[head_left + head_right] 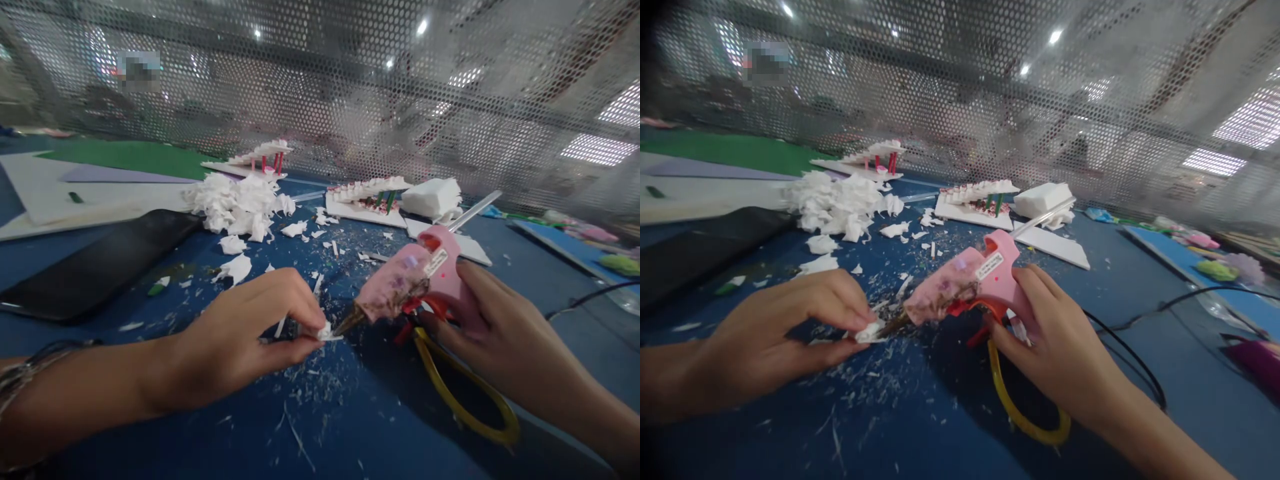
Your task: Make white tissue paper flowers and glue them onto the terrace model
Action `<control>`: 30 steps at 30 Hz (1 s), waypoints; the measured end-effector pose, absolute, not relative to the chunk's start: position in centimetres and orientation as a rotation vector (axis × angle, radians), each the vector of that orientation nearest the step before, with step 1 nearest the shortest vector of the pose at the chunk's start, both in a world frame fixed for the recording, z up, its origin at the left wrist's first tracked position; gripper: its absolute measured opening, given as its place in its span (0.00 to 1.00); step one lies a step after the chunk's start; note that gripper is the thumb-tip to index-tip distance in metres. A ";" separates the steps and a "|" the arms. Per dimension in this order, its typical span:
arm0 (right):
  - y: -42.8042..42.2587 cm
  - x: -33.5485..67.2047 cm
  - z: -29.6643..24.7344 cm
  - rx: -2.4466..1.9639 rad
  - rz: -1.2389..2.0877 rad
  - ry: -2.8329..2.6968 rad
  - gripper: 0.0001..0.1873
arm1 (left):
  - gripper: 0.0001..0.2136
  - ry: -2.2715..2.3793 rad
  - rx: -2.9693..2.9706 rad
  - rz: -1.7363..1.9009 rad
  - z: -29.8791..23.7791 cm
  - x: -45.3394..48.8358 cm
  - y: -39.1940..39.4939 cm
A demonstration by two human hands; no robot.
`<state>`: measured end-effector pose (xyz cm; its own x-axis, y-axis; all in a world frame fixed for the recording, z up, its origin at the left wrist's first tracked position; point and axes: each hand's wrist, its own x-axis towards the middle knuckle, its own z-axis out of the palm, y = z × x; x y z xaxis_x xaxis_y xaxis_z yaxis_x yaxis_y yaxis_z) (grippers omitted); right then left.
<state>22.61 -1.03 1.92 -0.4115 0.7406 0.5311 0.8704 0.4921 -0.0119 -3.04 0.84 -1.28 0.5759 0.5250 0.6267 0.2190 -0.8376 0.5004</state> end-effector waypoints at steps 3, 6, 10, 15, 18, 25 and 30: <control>-1.0 22.7 1.9 -1.327 -0.346 -2.270 0.14 | 0.08 0.607 2.423 1.152 -1.3 -3.0 0.9; -0.9 22.6 1.8 -1.329 -0.368 -2.281 0.13 | 0.08 0.638 2.418 1.140 -1.2 -3.0 0.9; -0.8 22.5 1.9 -1.323 -0.426 -2.299 0.14 | 0.08 0.648 2.432 1.123 -1.1 -3.0 1.0; -1.1 22.5 2.2 -1.381 -0.463 -2.304 0.13 | 0.08 0.655 2.421 1.137 -1.2 -3.0 0.9; -1.2 22.4 2.2 -1.408 -0.441 -2.301 0.13 | 0.08 0.656 2.399 1.150 -1.2 -2.9 0.9; -1.1 22.5 2.2 -1.403 -0.463 -2.309 0.14 | 0.08 0.648 2.414 1.127 -1.2 -2.9 1.0; -1.0 22.4 2.2 -1.325 -0.501 -2.315 0.14 | 0.06 0.686 2.361 1.159 -1.4 -2.9 1.1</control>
